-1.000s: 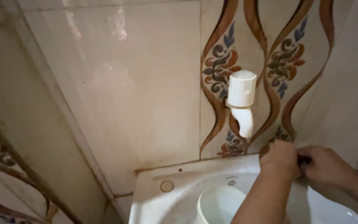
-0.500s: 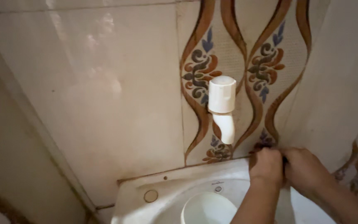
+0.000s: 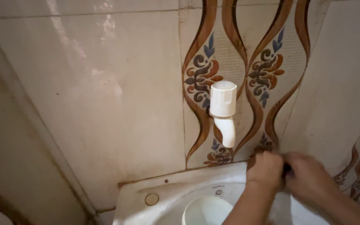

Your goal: The person cleans the wall around a faucet by hand and with a cloth, then rinses the area using a container of water.

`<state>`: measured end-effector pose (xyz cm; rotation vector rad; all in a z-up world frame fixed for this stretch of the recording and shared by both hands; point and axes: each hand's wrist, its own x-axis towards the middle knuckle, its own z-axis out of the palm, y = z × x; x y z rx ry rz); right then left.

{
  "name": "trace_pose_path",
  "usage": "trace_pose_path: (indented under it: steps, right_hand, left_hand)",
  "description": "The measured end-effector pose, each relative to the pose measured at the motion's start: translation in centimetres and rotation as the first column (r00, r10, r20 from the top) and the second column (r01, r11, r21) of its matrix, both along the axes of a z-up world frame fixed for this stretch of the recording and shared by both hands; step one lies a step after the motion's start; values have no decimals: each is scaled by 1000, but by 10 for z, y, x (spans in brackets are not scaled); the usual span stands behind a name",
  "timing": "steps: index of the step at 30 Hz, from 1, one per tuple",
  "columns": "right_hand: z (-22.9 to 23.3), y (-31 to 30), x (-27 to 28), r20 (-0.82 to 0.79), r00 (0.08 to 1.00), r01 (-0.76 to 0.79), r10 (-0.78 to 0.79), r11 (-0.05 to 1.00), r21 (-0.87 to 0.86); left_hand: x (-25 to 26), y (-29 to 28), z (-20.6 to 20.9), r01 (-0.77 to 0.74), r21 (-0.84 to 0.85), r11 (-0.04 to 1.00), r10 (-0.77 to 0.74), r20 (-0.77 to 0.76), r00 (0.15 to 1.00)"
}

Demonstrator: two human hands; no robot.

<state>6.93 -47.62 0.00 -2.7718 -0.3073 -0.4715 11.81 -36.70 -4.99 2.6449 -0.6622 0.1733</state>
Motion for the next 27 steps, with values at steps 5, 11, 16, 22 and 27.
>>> trace_pose_path:
  steps: [5, 11, 16, 22, 27]
  right_hand:
    - [-21, 6, -3, 90, 996, -27, 20, 996, 80]
    - [-8, 27, -24, 16, 995, 100, -102, 989, 113]
    - [22, 59, -29, 209, 974, -126, 89, 977, 171]
    - [29, 136, -41, 297, 835, -519, 463, 843, 144]
    - [27, 229, -55, 377, 660, -707, 649, 707, 19]
  left_hand:
    - [-12, -5, -2, -185, -49, 981, 191, 161, 968]
    - [-15, 28, 2, -124, -81, 989, 136, 165, 977]
    - [-42, 88, 39, 16, -339, 941, 66, 228, 971]
    - [-92, 213, 60, 16, -521, 853, 167, 302, 939]
    - [-142, 305, 66, -180, -509, 842, 346, 252, 904]
